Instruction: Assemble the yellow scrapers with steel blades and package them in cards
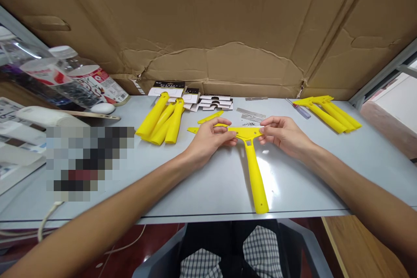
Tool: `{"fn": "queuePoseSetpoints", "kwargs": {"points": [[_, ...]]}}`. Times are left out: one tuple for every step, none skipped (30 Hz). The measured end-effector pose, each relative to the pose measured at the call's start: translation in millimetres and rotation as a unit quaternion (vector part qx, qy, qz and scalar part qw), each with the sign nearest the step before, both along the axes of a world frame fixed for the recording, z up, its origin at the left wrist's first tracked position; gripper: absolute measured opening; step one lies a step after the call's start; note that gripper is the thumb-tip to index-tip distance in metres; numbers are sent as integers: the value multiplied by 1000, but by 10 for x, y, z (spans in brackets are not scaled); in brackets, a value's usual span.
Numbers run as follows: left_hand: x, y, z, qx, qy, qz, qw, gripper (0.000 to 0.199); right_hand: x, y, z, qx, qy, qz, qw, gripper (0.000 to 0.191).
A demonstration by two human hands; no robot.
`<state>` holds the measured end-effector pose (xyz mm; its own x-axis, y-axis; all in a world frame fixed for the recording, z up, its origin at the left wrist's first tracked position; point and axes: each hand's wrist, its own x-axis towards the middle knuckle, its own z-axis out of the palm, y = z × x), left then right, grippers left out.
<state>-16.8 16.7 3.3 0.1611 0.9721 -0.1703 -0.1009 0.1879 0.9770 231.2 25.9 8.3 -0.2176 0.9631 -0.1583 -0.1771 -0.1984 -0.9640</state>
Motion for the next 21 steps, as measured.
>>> {"fn": "queuePoseSetpoints", "kwargs": {"points": [[-2, -6, 4, -2, 3, -2, 1000, 40, 0, 0, -5, 0, -2, 1, 1000, 35], [-3, -12, 9, -2, 4, -4, 1000, 40, 0, 0, -8, 0, -4, 3, 1000, 35], [-2, -19, 14, -1, 6, -5, 1000, 39, 0, -1, -10, -1, -7, 6, 1000, 35], [1, -26, 19, 3, 8, -5, 1000, 39, -1, -2, -8, -2, -8, 9, 1000, 35], [6, -34, 25, 8, 12, -5, 1000, 38, -5, -6, -4, -3, -9, 13, 1000, 35], [12, -43, 31, 14, 16, -4, 1000, 37, -11, -11, 2, -3, -8, 18, 1000, 35], [18, -52, 38, 19, 21, -3, 1000, 36, -20, -20, 10, -2, -7, 24, 1000, 34], [24, -62, 45, 24, 26, -3, 999, 36, -31, -30, 18, -1, -6, 30, 1000, 33], [29, -73, 52, 28, 29, -2, 999, 36, -45, -43, 25, -1, -6, 35, 999, 33], [32, -84, 58, 30, 31, -3, 999, 36, -59, -57, 29, -2, -8, 39, 999, 32], [35, -95, 64, 33, 31, -4, 999, 37, -73, -72, 30, -2, -11, 42, 999, 33], [37, -105, 69, 35, 31, -6, 999, 38, -86, -86, 29, -3, -16, 42, 999, 34], [39, -116, 73, 37, 30, -8, 999, 38, -97, -98, 26, -3, -22, 42, 999, 34], [41, -126, 76, 38, 30, -10, 999, 38, -106, -108, 21, -4, -27, 41, 999, 35], [44, -135, 78, 38, 30, -10, 999, 37, -111, -116, 18, -5, -32, 41, 999, 36], [48, -143, 79, 38, 31, -10, 999, 36, -114, -121, 14, -7, -37, 40, 998, 36], [53, -150, 79, 37, 32, -10, 999, 33, -114, -122, 12, -10, -41, 39, 998, 36], [59, -156, 77, 35, 33, -10, 999, 30, -113, -122, 11, -13, -44, 37, 998, 36], [65, -159, 74, 33, 31, -9, 999, 27, -112, -120, 10, -15, -46, 34, 998, 36], [72, -160, 70, 30, 27, -8, 999, 24, -111, -117, 9, -16, -45, 31, 998, 36], [77, -160, 64, 27, 24, -8, 999, 22, -111, -115, 8, -16, -44, 29, 998, 35]]}}
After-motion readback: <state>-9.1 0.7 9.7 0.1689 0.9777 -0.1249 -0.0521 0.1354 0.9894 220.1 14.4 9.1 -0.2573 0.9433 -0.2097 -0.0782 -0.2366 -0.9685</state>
